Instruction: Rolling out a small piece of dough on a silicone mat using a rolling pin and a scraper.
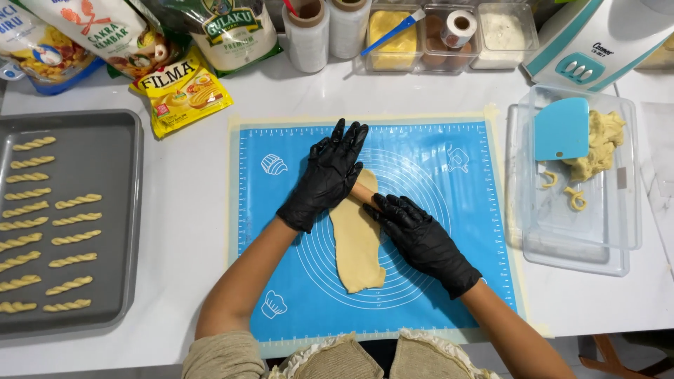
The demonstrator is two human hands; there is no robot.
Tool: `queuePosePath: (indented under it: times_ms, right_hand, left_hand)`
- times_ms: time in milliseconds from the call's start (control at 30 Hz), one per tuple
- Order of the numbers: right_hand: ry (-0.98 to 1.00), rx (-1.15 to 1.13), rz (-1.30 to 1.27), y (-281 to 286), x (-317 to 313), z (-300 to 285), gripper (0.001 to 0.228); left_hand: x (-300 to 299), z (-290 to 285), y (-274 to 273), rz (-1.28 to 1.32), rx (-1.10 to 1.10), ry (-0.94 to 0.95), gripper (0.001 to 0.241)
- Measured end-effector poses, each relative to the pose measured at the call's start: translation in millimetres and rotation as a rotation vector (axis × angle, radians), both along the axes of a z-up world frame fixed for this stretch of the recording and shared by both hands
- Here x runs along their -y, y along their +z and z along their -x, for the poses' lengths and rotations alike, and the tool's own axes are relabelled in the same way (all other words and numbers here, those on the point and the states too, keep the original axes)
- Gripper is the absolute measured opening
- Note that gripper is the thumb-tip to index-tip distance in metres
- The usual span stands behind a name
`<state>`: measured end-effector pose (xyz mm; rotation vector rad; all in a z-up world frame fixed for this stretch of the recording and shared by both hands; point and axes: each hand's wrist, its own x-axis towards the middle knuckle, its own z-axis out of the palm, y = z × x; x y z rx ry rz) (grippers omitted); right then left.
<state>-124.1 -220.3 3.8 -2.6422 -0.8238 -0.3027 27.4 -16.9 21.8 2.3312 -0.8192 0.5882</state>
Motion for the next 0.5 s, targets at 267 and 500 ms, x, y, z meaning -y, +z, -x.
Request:
queuePosePath:
  times_ms: [267, 500]
  right_hand:
    - [-0.023, 0.011, 0.023, 6.9, 40.0, -42.1, 0.052]
    - [0.004, 0.001, -0.066, 16.6, 56.9, -57.1, 0.050]
  left_hand:
    - [38.9, -75.5, -63.7, -0.179, 0.099, -0.090, 0.065]
    - [66.4, -99.5, -80.1, -0.128, 0.131, -0.054, 0.073]
